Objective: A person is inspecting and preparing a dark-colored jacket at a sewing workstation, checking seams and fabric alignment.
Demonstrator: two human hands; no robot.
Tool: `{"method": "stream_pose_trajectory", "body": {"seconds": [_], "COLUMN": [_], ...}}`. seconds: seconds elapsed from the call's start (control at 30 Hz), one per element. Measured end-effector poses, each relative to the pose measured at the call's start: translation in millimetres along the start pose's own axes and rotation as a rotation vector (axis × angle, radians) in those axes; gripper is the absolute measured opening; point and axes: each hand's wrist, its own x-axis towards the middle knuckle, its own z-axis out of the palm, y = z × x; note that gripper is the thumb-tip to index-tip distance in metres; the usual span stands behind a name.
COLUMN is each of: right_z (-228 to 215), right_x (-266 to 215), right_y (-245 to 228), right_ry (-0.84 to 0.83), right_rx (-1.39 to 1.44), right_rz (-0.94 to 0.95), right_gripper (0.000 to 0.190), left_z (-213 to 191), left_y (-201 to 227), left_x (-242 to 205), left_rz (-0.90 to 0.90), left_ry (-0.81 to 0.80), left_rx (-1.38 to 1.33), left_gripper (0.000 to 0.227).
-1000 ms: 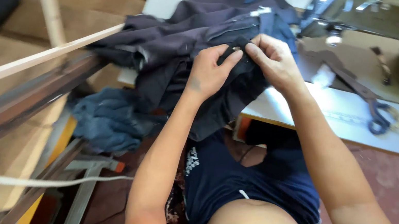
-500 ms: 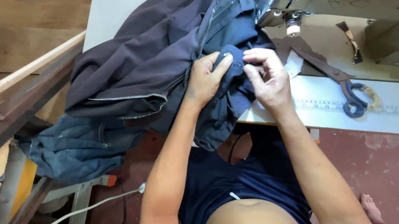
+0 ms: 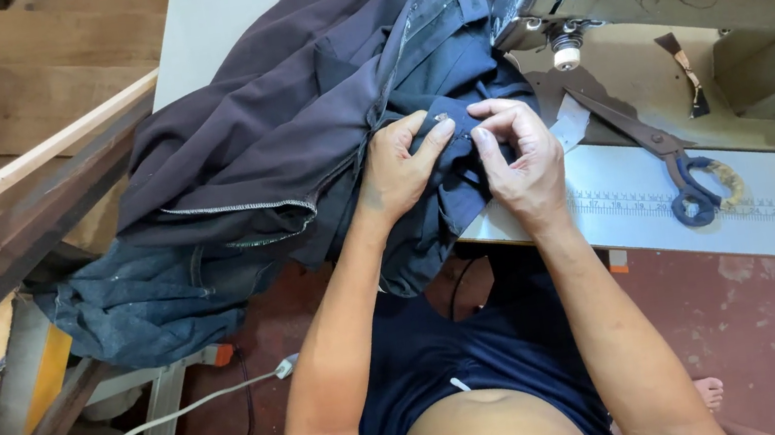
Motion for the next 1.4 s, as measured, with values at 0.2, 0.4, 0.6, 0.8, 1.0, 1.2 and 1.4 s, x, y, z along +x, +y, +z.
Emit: {"method": "stream_pose_trajectory", "body": {"seconds": [0.2,0.4,0.6,0.8,1.0,1.2,1.4], "right_z": [-2.2,-4.0,3.9,-10.3,-1.8,3.4,6.7], "right_x": [-0.2,-1.6,-8.4,-12.6,-12.4,-10.8,-7.8], "right_y": [2.2,-7.9,18.7,26.3,10.3,15.3,15.2], "right_ry": [0.068,0.044,-0.054,0.067,0.027,-0.072,-0.16], "right_rx": [-0.011,-0.095,0.065,-0.031,-0.046,-0.02,-0.222], "right_rz": [-0.034,-0.163,-0.11,0.052,0.122,0.086,-0.108], "right_gripper": [0.017,0.016,0.016,0.011,0.013,0.014,0.006], "left_z": [1.2,2.2,-0.4,-29.2,-40.0,-85.1,-108.8], "left_y": [-4.1,-1.2,-15.1,-24.7,37.9,111.5,113.7], "left_x": [-0.1,0.5,1.1,2.1,-18.1,-60.1,-84.3], "left_rz": [0.002,0.017,0.062,0.082,0.085,0.175,0.188], "left_ry": [0.038,0.069,0.06,0.263,0.303,0.612,0.704], "left_rx": [-0.001,0.016,0.013,-0.116,-0.291,0.31,0.416], "left_gripper": [0.036,0.037,0.03,0.034,0.031,0.019,0.024]}}
